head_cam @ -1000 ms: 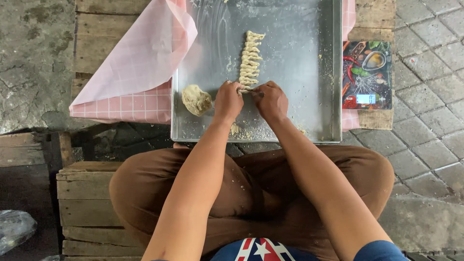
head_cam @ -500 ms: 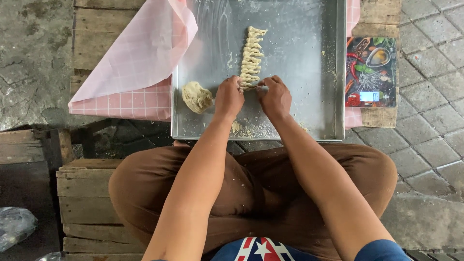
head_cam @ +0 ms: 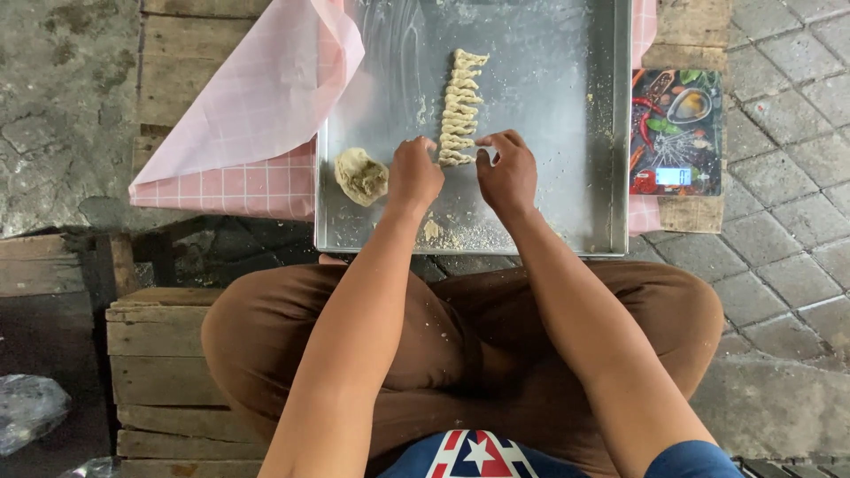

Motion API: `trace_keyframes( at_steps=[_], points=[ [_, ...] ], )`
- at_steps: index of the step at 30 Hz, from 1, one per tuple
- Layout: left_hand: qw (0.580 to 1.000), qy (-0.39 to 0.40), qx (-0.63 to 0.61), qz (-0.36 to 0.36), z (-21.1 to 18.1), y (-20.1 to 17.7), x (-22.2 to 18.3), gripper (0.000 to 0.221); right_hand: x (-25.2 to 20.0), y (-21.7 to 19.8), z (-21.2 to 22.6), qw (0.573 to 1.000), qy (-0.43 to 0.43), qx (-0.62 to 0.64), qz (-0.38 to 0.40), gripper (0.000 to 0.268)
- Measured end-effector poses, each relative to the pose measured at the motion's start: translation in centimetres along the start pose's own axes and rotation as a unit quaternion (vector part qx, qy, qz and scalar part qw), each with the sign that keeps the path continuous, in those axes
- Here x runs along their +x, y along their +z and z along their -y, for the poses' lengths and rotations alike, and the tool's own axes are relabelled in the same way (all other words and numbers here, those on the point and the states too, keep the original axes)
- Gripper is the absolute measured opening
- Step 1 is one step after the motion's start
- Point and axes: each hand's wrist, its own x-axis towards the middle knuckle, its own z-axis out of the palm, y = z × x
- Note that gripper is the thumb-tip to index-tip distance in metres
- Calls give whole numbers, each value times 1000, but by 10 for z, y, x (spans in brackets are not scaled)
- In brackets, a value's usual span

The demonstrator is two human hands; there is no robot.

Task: The person is rolling small pieces of dough into thin strips and braiding them together to form a decorative shape on a metal tray.

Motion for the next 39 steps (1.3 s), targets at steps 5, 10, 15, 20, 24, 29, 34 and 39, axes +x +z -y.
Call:
trace_keyframes(
  at_steps=[5,10,15,20,24,29,34,39],
  points=[
    [980,-52,144,131,10,7,-47,21,-3,-36,21,996,-7,72,-44,19],
    [973,-68,165,147,25,25,-62,20,-15,-81,52,994,-18,91,-63,18],
    [975,-64,139,161,47,40,-44,14,-35,-104,53,993,-13,112,-38,18],
    [983,-65,36,169,-27,-28,-56,19,-62,-85,29,983,29,172,48,22],
    [976,-75,-42,198,-92,-85,-85,32,-67,-81,57,966,15,239,97,28],
    [953,-103,-220,181,-52,-68,-85,38,-67,-82,71,961,-56,260,79,24],
    [943,-55,-261,197,-91,-76,-85,33,-63,-87,52,965,-39,260,19,19],
    [931,-48,-309,189,-100,-71,-78,31,-48,-95,34,938,47,342,-2,19]
  ],
)
